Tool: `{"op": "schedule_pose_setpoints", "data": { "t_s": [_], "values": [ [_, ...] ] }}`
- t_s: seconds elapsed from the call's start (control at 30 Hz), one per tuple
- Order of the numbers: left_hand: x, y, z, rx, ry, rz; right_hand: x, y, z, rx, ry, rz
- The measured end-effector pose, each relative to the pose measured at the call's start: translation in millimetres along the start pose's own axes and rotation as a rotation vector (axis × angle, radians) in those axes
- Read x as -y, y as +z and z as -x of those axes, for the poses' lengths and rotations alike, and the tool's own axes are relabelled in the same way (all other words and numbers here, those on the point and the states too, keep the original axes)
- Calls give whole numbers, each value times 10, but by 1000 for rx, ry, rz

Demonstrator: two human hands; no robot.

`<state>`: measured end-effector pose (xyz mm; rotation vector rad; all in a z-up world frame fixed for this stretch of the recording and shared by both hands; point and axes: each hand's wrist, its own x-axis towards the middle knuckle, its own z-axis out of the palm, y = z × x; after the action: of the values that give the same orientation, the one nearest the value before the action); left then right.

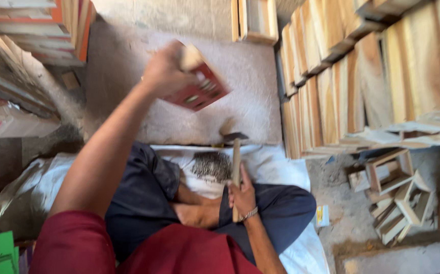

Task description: The person sits on the floor and uses a hammer to drive nails into red and green plastic templates placed on a wooden block. They then assemble the wooden pieces into small box frames and set them aside.

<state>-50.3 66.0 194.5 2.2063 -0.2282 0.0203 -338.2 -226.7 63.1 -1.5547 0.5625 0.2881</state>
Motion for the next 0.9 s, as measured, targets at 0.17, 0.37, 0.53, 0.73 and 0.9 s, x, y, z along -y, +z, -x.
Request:
{"op": "schedule_pose_setpoints", "data": {
  "t_s": [0.17,0.37,0.53,0.73,0.9],
  "values": [
    [769,169,531,-111,-238,793,-87,-35,-67,-35,37,-170],
    [1370,452,977,-101,-576,660,-89,1,-77,-2,43,-153],
    [1012,154,884,106,-223,-63,-32,34,-111,3,64,-209],
    [389,289,722,145,210,-606,-58,-2,-113,-14,54,-191],
    [320,416,484,179,219,-723,70,94,-10,-54,5,-87]
  ]
}}
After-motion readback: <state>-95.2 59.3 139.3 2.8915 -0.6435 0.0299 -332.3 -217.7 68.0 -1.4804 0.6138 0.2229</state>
